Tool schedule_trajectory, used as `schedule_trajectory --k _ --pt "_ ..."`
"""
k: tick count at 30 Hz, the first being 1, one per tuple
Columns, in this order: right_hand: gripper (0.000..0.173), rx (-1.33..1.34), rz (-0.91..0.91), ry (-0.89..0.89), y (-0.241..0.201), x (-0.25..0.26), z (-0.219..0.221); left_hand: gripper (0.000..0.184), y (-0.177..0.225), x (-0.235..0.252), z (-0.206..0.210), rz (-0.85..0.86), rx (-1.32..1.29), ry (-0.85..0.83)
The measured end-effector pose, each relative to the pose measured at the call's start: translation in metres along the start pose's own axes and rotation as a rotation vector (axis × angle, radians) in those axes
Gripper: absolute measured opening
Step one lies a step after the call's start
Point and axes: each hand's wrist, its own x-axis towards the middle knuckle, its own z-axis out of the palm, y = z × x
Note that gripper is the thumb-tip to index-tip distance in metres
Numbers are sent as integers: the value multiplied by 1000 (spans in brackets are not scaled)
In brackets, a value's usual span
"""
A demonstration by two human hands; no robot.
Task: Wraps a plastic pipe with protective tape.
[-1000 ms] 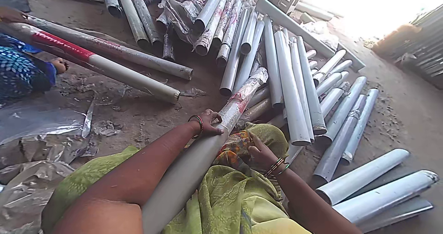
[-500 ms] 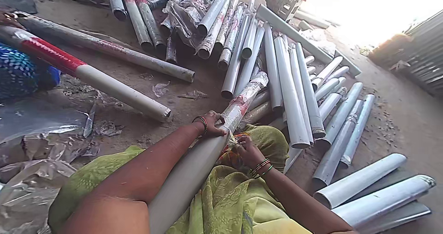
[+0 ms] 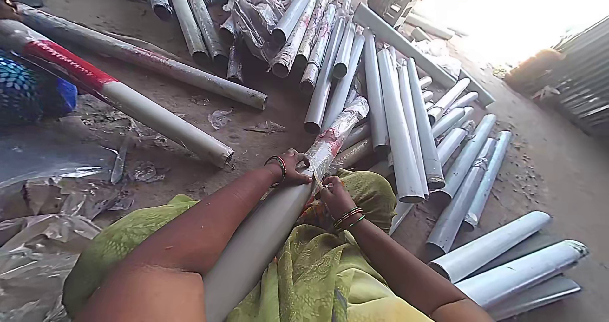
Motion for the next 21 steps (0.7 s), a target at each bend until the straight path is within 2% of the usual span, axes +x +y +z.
schedule_trajectory --k 10,13,15,17,21 --pt "31 24 34 62 -10 19 1 56 -2 3 2 2 10 11" --pt "37 -37 40 179 -6 41 -11 55 3 -1 0 -16 26 0" --pt "39 53 61 317 15 72 -32 56 7 -4 0 -28 25 -14" --pt "39 118 35 379 18 82 -52 58 7 -4 -2 -25 21 -13" --pt "41 154 -69 283 9 51 -53 58 13 -8 -6 -33 42 -33"
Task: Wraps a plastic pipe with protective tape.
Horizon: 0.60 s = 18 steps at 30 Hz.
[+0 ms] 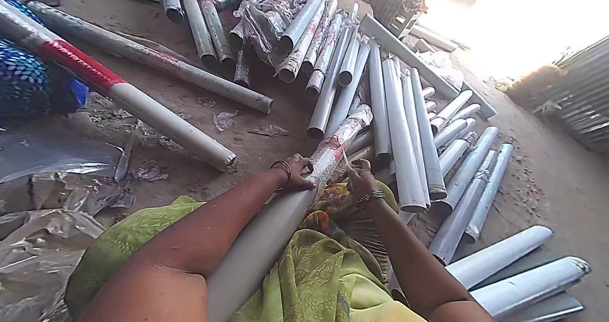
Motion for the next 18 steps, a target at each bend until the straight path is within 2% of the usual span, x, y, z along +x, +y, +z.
schedule_trajectory --k 5,10,15,18 --pt "37 79 -49 -74 23 -10 12 41 6 0 3 62 24 57" --pt "37 -65 -176 -98 37 -3 19 29 15 8 5 18 -5 88" --pt "39 -136 -175 -152 38 6 19 29 40 3 0 -105 119 58" --pt "40 -169 -185 -167 37 5 15 32 39 10 -1 -133 165 66"
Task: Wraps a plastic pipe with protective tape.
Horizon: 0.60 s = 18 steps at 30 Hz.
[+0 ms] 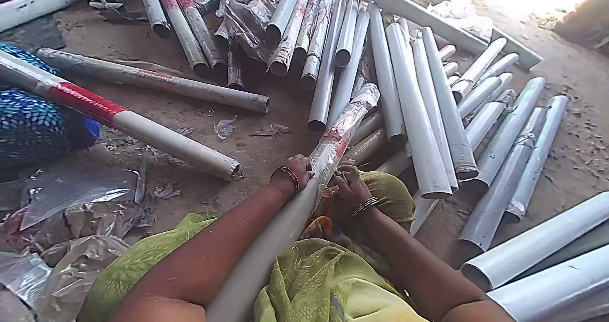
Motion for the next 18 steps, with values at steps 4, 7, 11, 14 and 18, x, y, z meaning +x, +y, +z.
schedule_trajectory --k 4,7,11,14,18 --pt "39 40 -6 10 4 0 -1 30 -3 7 -2 -43 -58 46" --pt "39 40 12 3 3 -2 -4 30 -8 14 0 -69 -84 99" --pt "41 24 20 -19 2 -3 -6 28 -11 13 5 -108 -168 208" --pt "44 22 15 -36 1 -2 -6 26 -15 7 10 -35 -148 298" --pt "41 67 20 -29 1 -3 -7 26 -28 2 15 102 -303 315"
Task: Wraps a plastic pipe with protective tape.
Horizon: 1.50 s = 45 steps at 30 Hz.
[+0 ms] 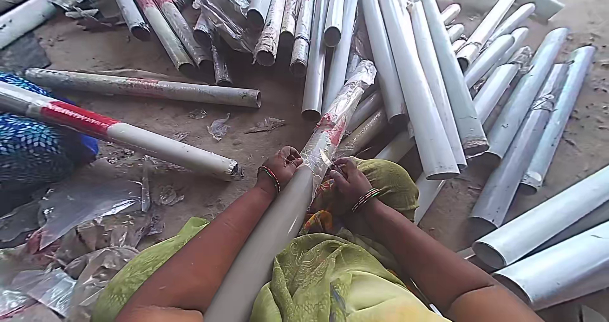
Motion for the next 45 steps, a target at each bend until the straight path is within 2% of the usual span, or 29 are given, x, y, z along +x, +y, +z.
schedule_trajectory --k 2,4,7,12,15,20,25,33,39,45 --pt "39 40 -22 20 2 -2 0 35 -5 0 0 2 -184 16" --pt "38 81 -45 41 5 -5 0 40 -3 3 -9 -15 -235 -34" --pt "40 121 -67 65 8 -11 0 45 -4 10 -12 24 -31 -157" --pt "45 74 9 -68 -6 -33 -6 25 0 13 -4 6 108 -239" --pt "42 -32 4 -142 -20 -51 -8 29 11 10 -7 7 245 -266" --pt "39 -255 -29 -137 -52 -69 -3 33 25 1 -14 -52 352 -276" --pt "40 -380 58 -182 -80 -61 6 35 26 0 -17 -57 382 -294" --pt "37 -541 247 -194 -118 -39 20 33 23 -8 -16 24 405 -233" --pt "41 -776 259 -183 -135 -24 37 35 27 -10 -19 28 434 -258" --pt "47 -868 270 -161 -141 -11 53 35 28 -12 -20 37 441 -260"
